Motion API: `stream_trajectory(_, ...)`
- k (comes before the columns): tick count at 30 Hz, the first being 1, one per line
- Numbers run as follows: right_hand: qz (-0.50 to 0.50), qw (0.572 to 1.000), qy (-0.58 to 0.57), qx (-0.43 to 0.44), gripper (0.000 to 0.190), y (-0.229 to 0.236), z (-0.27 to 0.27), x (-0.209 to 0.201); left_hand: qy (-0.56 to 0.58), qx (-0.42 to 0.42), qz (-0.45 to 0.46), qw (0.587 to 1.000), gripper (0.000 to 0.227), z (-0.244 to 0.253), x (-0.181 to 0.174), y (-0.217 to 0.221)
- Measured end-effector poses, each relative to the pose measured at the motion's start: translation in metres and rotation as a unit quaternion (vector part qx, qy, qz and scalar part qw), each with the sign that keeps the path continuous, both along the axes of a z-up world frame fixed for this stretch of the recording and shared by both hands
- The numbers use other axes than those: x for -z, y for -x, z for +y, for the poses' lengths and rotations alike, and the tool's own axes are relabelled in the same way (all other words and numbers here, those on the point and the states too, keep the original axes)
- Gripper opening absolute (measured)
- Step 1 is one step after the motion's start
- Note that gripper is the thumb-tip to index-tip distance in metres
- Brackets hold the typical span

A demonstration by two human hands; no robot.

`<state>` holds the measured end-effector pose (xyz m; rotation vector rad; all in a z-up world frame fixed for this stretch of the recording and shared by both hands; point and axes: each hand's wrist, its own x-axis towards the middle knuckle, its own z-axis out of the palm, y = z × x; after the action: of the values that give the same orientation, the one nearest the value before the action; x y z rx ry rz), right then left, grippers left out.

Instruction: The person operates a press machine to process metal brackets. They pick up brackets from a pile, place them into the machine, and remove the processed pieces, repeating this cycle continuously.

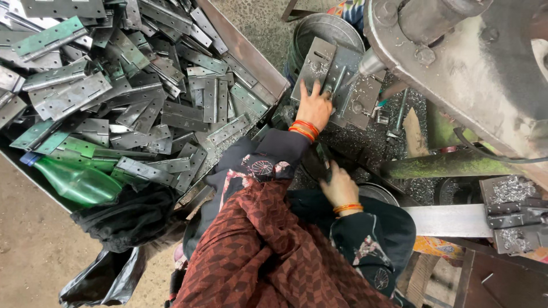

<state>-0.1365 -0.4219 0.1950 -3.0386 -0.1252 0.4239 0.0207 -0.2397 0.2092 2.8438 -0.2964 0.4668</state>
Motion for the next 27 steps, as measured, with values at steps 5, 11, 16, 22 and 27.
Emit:
stream_trajectory(5, -0.029, 0.994, -0.083, 0.065, 0.083, 0.041, 0.012, 0.049, 0.008, -0.002, -0.027, 1.000, 0.028, -0.001, 0.005, -0.009)
stream_trajectory(11, -0.008, 0.995, -0.085, 0.056, 0.085, 0.032, 0.002, 0.038, 0.014, 0.009, -0.034, 0.999, 0.028, -0.003, 0.010, -0.003)
stream_trajectory(16, 0.002, 0.999, -0.049, 0.002, 0.072, -0.001, -0.007, 0.001, 0.021, 0.000, -0.016, 1.000, 0.028, -0.012, 0.016, -0.019)
stream_trajectory(22, -0.004, 0.998, -0.052, 0.022, 0.083, 0.018, -0.005, 0.039, 0.040, -0.015, -0.036, 0.998, 0.028, -0.018, 0.015, -0.042)
stream_trajectory(27, -0.051, 0.991, -0.116, 0.042, 0.088, 0.042, -0.005, 0.081, -0.007, 0.017, 0.002, 1.000, 0.030, -0.014, 0.011, -0.018)
